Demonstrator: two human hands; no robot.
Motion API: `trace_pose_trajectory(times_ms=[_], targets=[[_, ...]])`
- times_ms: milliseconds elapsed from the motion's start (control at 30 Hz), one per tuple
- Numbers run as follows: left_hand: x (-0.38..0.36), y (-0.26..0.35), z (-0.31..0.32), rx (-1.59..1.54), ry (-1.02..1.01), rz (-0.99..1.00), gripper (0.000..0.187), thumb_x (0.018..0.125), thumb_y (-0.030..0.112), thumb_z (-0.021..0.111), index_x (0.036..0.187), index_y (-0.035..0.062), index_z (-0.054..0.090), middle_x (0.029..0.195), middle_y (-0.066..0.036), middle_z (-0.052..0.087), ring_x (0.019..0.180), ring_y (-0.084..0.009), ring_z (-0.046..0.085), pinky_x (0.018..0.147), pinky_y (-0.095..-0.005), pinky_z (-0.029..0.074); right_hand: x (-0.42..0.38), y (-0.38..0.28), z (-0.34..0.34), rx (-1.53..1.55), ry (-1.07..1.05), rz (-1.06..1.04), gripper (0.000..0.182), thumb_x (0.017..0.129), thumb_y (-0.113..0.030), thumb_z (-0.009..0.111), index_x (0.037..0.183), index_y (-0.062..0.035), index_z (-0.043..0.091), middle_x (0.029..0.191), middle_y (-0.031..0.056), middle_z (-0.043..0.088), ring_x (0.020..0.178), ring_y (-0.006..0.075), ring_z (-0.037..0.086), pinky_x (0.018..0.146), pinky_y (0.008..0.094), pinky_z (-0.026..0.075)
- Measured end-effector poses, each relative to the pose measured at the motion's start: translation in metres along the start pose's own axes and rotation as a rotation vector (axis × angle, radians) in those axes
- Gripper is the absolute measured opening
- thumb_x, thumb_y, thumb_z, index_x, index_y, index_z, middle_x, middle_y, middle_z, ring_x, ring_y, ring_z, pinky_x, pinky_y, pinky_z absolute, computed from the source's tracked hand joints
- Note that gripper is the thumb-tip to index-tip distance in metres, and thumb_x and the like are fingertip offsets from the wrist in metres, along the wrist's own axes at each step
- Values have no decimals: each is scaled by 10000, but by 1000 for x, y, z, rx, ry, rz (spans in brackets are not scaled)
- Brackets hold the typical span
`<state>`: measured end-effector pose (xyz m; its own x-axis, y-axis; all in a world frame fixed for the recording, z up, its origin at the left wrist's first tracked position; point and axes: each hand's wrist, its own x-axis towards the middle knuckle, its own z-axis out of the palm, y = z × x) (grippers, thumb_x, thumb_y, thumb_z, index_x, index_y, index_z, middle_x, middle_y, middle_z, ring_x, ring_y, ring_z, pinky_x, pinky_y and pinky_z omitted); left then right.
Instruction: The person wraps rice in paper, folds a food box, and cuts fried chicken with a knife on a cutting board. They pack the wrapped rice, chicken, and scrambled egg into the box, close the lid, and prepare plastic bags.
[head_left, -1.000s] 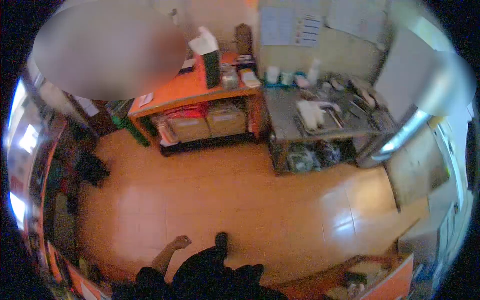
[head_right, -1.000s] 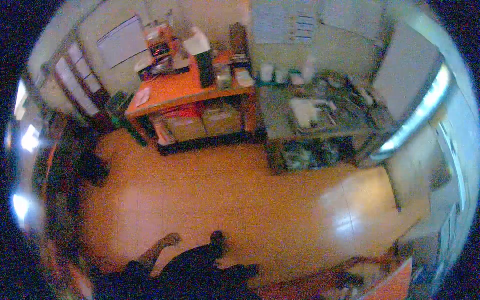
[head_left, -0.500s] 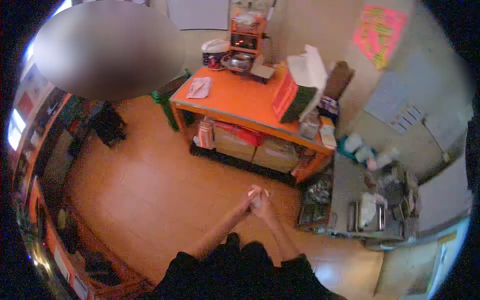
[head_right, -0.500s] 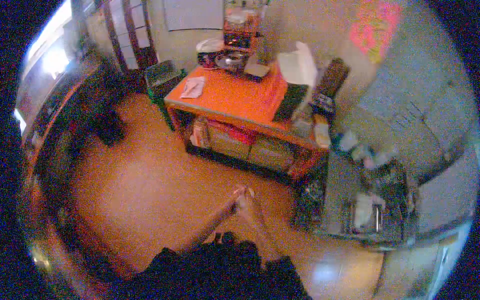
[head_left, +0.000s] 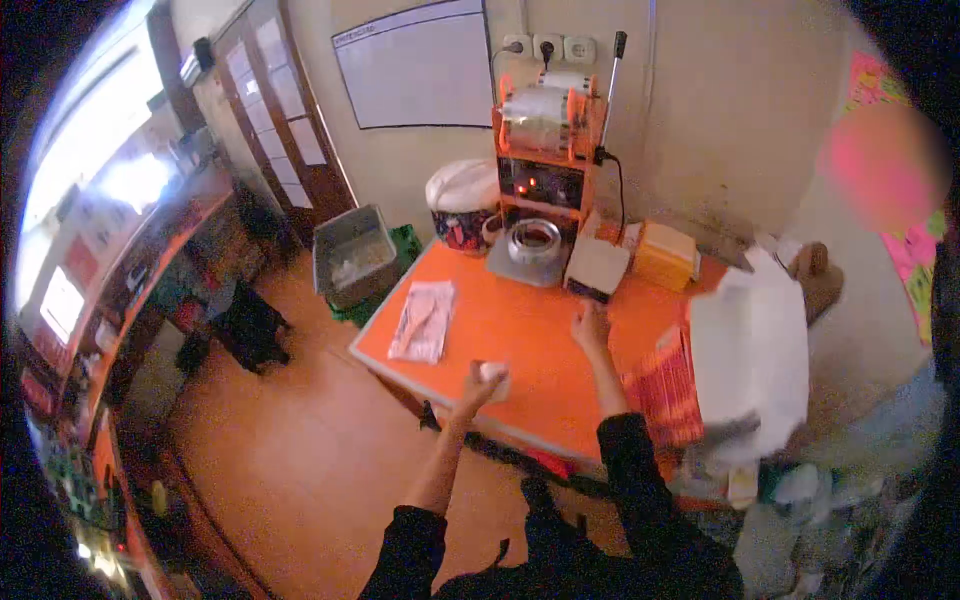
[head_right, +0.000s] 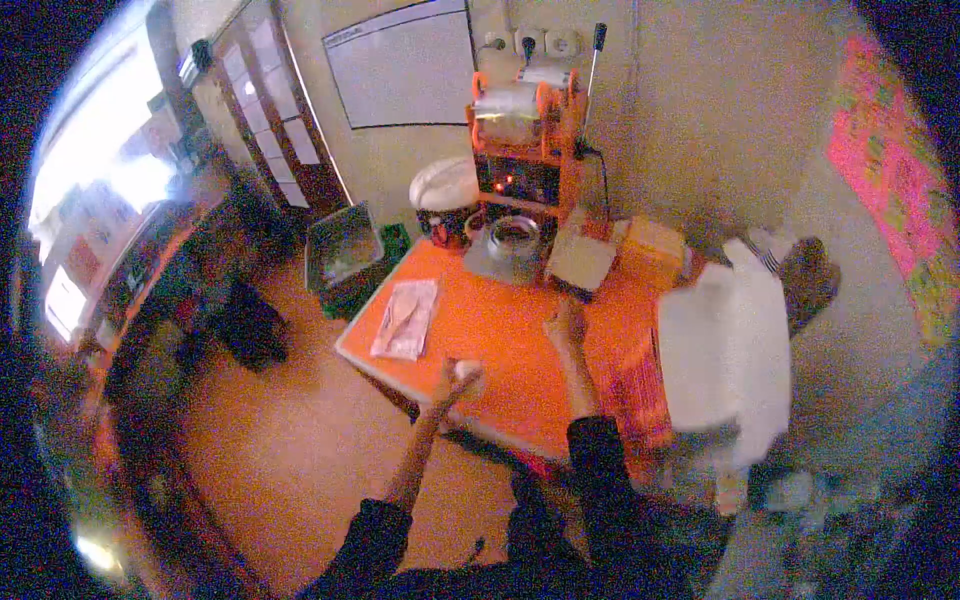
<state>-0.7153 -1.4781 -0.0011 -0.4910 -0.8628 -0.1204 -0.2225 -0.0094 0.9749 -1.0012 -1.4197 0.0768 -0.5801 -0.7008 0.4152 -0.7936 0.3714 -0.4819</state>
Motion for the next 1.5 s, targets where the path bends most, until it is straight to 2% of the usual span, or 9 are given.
trace_pose_trajectory(times_ms=[133, 233, 300, 500, 700, 1033, 1200, 1300, 1500], targets=[[47, -27, -19, 835, -93, 129, 697, 822, 470, 672, 1306, 65, 376, 1184, -234, 515, 1067, -348, 540, 865, -484, 453, 81, 83, 97, -346, 391, -51, 310, 829, -155, 548, 1124, -70, 590, 1078, 127, 643, 1118, 300, 531, 876, 509, 436], [45, 36, 4, 902, 167, 236, 731, 861, 461, 622, 1406, 82, 317, 1396, -281, 351, 1299, -408, 347, 1047, -499, 299, 74, 104, 105, -324, -100, 76, 164, 833, -185, 540, 932, -91, 630, 918, 110, 658, 922, 315, 594, 816, 490, 444], [89, 61, 57, 145, 368, 378, 694, 915, 430, 545, 1463, 106, 268, 1511, -248, 169, 1406, -364, 155, 1140, -453, 127, 48, 66, 63, -314, -85, 39, 145, 834, -205, 540, 848, -97, 636, 840, 113, 659, 822, 328, 616, 772, 487, 462], [202, 125, 153, -244, 556, 314, 613, 938, 401, 497, 1437, 100, 305, 1454, -206, 274, 1364, -331, 237, 1117, -441, 183, -25, 23, 15, -204, -264, 142, 228, 863, -275, 569, 900, -55, 617, 785, 157, 652, 759, 353, 645, 666, 467, 507], [240, 131, 137, -244, 186, 276, 540, 962, 371, 450, 1411, 94, 341, 1397, -164, 380, 1322, -298, 319, 1094, -429, 239, -52, 22, 14, 448, -439, 256, 404, 914, -398, 550, 1043, -16, 568, 820, 183, 658, 789, 360, 648, 707, 453, 512], [126, 13, 112, -213, -148, 230, 394, 978, 305, 416, 1301, 79, 438, 1247, -87, 539, 1192, -238, 474, 972, -409, 402, -51, 21, 16, 117, -324, 115, 379, 865, -207, 577, 1167, 18, 539, 822, 260, 634, 779, 413, 629, 698, 460, 502], [59, 51, 153, 359, -110, 837, 742, 721, 412, 766, 1300, 113, 412, 1229, -170, 468, 1158, -327, 466, 928, -467, 417, -41, 24, -3, 451, -291, -42, 333, 837, -117, 589, 1138, 24, 594, 909, 236, 658, 872, 370, 649, 747, 411, 509], [54, 92, 138, 17, -107, 821, 822, 537, 400, 872, 1221, 137, 500, 1250, -245, 410, 1151, -432, 435, 938, -507, 401, -35, 3, -23, 584, -229, 105, 201, 861, -58, 571, 1035, 30, 622, 850, 169, 658, 817, 209, 654, 738, 340, 490], [36, 109, 96, 273, 9, 810, 820, 527, 384, 862, 1225, 180, 484, 1234, -256, 418, 1129, -438, 448, 914, -510, 417, -34, -34, -31, 561, -142, 125, 168, 899, -118, 583, 962, 34, 615, 769, 111, 627, 736, 193, 609, 693, 329, 478]])
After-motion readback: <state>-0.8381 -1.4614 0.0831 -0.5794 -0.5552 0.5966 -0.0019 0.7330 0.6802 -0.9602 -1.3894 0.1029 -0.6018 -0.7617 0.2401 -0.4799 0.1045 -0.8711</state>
